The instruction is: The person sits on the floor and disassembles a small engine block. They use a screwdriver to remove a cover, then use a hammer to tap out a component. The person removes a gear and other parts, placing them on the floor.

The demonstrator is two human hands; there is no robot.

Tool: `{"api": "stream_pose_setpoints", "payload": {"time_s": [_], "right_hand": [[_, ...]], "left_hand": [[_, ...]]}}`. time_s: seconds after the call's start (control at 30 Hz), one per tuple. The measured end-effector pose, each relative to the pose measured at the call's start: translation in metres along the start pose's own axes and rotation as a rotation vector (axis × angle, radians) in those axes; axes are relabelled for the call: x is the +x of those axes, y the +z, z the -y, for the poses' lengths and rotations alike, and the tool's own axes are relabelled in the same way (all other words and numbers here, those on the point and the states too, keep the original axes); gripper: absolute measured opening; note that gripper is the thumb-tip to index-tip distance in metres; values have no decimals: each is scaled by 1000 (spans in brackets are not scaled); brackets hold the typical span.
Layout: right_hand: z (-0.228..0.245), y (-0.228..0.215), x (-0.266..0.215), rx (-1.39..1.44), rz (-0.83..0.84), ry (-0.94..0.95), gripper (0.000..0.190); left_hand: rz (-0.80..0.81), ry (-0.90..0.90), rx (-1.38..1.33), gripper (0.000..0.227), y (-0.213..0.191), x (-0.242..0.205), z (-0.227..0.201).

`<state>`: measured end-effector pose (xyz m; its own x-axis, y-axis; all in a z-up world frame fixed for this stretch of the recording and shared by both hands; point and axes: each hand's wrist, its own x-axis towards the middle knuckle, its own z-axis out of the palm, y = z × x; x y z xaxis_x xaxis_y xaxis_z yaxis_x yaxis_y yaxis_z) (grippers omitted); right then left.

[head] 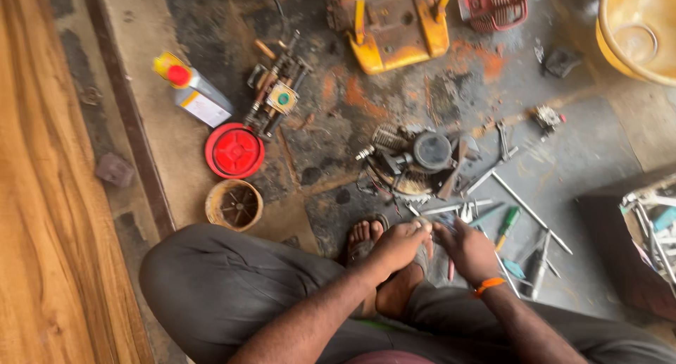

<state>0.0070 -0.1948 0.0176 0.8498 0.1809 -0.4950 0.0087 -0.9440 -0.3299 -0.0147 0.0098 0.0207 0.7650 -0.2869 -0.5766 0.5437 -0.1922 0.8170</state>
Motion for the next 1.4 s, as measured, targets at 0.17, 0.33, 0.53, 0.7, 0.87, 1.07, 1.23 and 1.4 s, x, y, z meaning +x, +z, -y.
{"api": "stream_pose_setpoints", "payload": {"time_s": [0.17,0.33,0.53,0.7,0.87,1.07,1.23,1.4], "right_hand": [[-77,52,27,-559,502,-300,26],[-85,90,16,-384,147,-321,62],[-123,35,40,-78,134,286,43],[-168,-22,56,240,-302,531,40],[-163,3,67,183,-170,670,70],[-165,28,90,167,-103,621,102],[-170,39,104,126,-168,594,65],[-171,38,100,110,-194,492,69]], "left_hand": [[-418,31,318,46,-25,-12,-21],[-316,-22,340,51,-24,-23,-43],[101,65,563,67,-36,-83,-125],[54,194,566,79,-99,-133,-173],[-308,130,699,81,-172,-155,-192],[-595,131,476,73,-193,-124,-158],[-540,90,642,63,-180,-109,-149],[-505,56,623,61,-171,-122,-153]]}}
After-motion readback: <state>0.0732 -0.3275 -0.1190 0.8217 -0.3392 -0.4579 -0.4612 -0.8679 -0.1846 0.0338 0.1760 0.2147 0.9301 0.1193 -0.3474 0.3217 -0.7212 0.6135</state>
